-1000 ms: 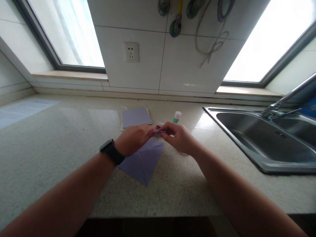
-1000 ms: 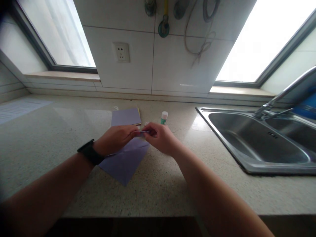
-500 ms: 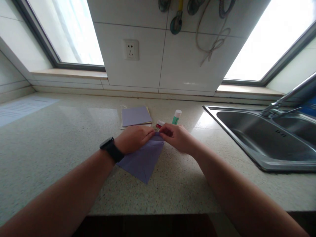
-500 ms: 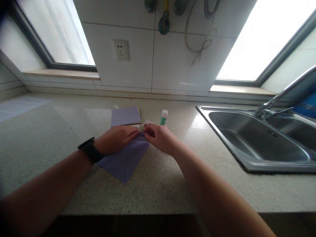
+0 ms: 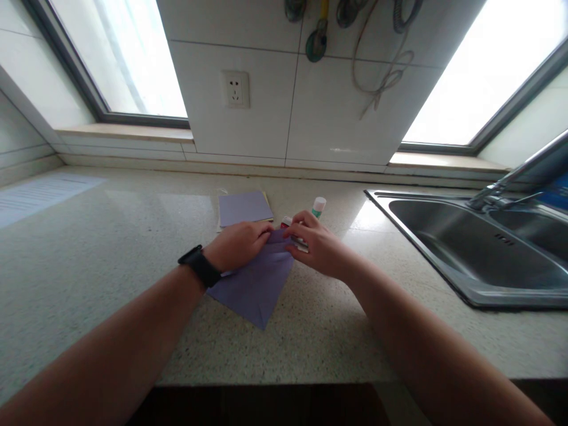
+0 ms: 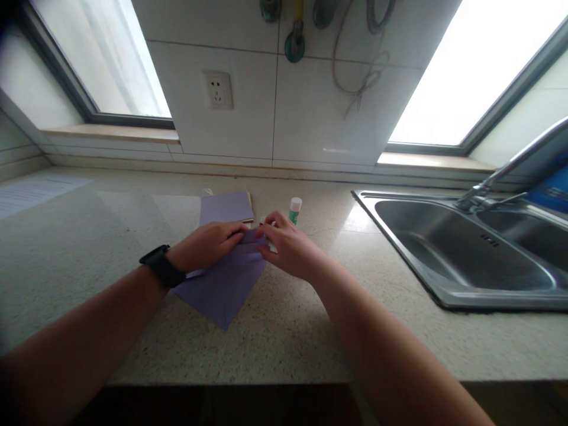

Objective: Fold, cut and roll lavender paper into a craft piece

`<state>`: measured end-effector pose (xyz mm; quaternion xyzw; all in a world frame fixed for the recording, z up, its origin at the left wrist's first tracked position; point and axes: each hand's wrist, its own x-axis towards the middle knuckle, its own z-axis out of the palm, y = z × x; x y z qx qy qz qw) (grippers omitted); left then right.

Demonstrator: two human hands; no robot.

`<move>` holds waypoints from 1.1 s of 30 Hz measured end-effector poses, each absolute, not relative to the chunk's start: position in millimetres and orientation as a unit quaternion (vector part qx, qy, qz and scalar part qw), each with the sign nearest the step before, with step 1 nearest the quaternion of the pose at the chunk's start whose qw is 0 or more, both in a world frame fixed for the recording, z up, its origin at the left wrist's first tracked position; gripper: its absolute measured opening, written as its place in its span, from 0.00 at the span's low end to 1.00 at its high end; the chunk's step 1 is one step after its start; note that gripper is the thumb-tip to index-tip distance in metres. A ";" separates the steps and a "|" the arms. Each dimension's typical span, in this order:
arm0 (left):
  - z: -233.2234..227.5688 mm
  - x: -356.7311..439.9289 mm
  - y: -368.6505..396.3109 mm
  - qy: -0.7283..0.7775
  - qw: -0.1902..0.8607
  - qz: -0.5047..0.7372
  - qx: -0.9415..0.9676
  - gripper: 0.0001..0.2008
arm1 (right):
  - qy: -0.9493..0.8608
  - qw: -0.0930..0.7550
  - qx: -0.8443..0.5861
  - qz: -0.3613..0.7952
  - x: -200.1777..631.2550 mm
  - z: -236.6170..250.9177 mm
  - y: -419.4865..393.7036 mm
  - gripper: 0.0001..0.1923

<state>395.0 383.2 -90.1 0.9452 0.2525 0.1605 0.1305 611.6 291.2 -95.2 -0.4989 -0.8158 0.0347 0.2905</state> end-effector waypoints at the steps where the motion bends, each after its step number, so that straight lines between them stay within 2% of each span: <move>1: -90.2 395.0 383.4 0.254 0.135 0.164 0.944 0.17 | -0.820 0.280 -0.498 0.027 611.7 -94.5 290.9 0.10; 8: -89.9 393.3 387.4 0.272 0.169 0.189 0.928 0.17 | -0.838 0.227 -0.496 0.023 612.4 -88.9 289.2 0.10; 14: -87.5 390.3 399.9 0.252 0.261 0.200 0.910 0.16 | -0.854 0.193 -0.483 0.024 612.9 -84.1 286.0 0.12; 22: -86.5 389.0 403.4 0.261 0.311 0.190 0.894 0.16 | -0.859 0.194 -0.472 0.054 612.6 -84.1 285.4 0.10; 26: -88.1 389.1 402.7 0.266 0.268 0.221 0.899 0.15 | -0.859 0.180 -0.475 0.070 613.2 -86.1 287.2 0.10; 30: -77.8 386.2 396.7 0.235 0.112 0.286 0.922 0.13 | -0.861 0.176 -0.472 0.076 613.0 -87.7 287.1 0.10; 33: -58.5 379.8 382.2 0.199 0.048 0.250 0.946 0.10 | -0.862 0.167 -0.472 0.078 611.5 -86.9 285.3 0.11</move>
